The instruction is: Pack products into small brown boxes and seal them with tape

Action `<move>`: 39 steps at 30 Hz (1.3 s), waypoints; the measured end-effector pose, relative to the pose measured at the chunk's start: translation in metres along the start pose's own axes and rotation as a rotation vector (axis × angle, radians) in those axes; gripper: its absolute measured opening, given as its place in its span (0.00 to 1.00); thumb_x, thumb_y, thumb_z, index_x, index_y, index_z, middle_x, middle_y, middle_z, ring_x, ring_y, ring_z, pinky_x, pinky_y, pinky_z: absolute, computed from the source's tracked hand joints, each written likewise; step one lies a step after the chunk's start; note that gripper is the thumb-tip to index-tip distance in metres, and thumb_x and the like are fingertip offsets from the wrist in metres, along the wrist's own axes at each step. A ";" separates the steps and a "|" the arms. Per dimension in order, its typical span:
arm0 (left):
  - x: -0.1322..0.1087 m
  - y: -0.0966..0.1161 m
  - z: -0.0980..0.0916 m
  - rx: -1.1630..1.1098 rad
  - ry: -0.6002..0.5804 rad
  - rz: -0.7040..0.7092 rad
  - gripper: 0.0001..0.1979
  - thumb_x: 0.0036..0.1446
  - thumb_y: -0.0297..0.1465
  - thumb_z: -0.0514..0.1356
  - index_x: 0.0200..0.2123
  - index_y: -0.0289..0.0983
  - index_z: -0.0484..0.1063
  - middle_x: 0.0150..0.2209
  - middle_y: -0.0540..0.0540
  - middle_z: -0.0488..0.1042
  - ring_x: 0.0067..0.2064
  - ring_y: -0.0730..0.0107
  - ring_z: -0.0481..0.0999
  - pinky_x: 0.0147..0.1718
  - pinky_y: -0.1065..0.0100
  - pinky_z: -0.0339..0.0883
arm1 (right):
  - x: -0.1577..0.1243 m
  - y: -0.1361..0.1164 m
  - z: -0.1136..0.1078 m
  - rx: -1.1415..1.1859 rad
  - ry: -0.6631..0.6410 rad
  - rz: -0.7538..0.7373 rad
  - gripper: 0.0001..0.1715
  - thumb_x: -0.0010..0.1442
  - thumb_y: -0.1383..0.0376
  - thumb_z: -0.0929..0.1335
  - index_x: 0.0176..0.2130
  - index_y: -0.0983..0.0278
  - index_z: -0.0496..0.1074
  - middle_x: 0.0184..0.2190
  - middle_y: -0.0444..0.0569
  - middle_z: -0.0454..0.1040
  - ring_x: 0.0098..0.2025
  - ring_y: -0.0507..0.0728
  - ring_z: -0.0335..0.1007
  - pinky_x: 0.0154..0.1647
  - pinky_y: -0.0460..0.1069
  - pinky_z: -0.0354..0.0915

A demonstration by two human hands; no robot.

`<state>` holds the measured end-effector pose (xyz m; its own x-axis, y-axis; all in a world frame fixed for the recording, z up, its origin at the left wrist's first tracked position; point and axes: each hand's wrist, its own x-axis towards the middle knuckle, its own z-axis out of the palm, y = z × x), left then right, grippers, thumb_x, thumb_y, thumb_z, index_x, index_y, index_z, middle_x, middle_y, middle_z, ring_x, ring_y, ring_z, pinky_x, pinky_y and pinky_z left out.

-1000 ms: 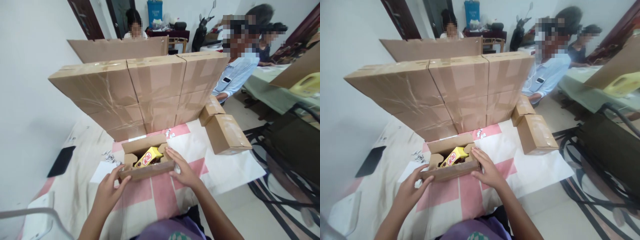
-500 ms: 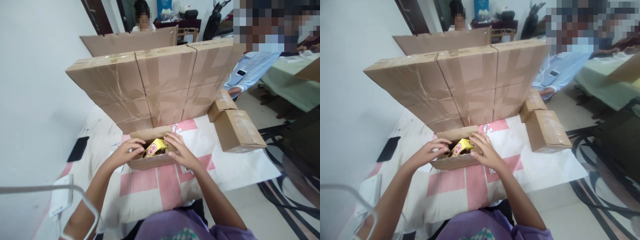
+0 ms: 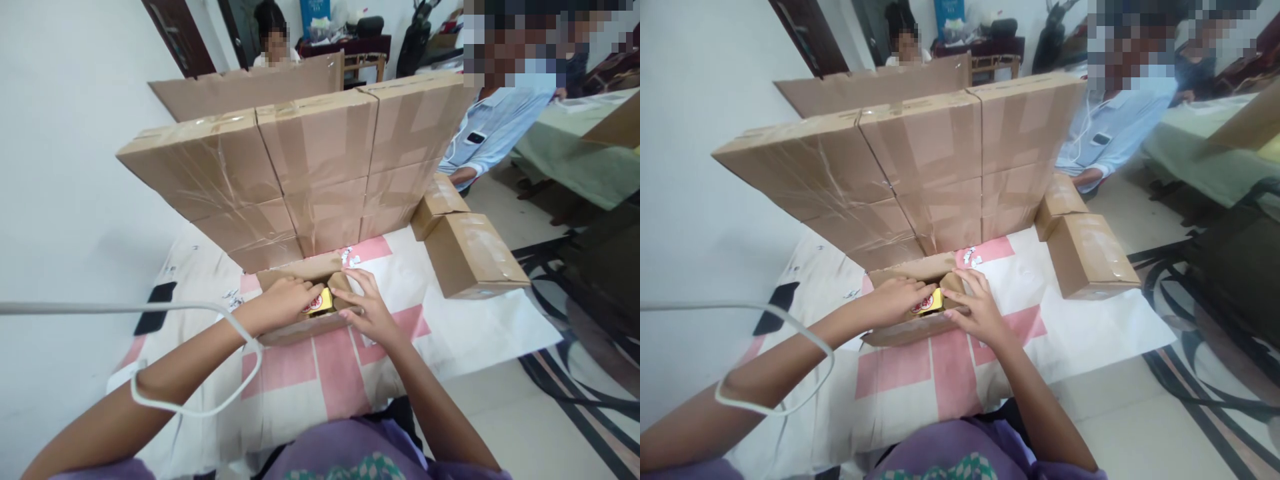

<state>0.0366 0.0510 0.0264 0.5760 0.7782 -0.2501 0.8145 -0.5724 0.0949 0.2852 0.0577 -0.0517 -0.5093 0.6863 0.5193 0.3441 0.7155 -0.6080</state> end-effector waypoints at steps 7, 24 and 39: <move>0.005 0.000 0.009 -0.041 -0.042 -0.054 0.17 0.67 0.27 0.53 0.54 0.42 0.74 0.49 0.40 0.78 0.47 0.55 0.79 0.42 0.62 0.68 | -0.012 0.004 -0.002 -0.012 -0.132 0.059 0.19 0.70 0.56 0.66 0.55 0.56 0.79 0.67 0.54 0.62 0.67 0.67 0.54 0.68 0.68 0.59; -0.030 0.055 0.068 -0.192 0.351 -0.392 0.38 0.64 0.45 0.60 0.72 0.41 0.55 0.73 0.42 0.54 0.75 0.47 0.49 0.73 0.41 0.40 | -0.014 -0.008 0.037 0.315 0.388 0.656 0.33 0.61 0.56 0.67 0.61 0.61 0.58 0.62 0.62 0.63 0.49 0.59 0.74 0.44 0.54 0.75; -0.026 0.034 0.102 0.143 0.826 -0.347 0.28 0.61 0.47 0.63 0.61 0.41 0.71 0.60 0.44 0.76 0.64 0.50 0.72 0.62 0.51 0.64 | -0.065 0.020 -0.014 0.234 -0.057 0.905 0.18 0.65 0.52 0.67 0.46 0.62 0.69 0.26 0.43 0.75 0.23 0.54 0.71 0.24 0.47 0.63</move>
<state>0.0421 -0.0147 -0.0621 0.2116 0.8190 0.5334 0.9669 -0.2552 0.0083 0.3361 0.0292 -0.0897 -0.1654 0.9574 -0.2366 0.4641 -0.1362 -0.8753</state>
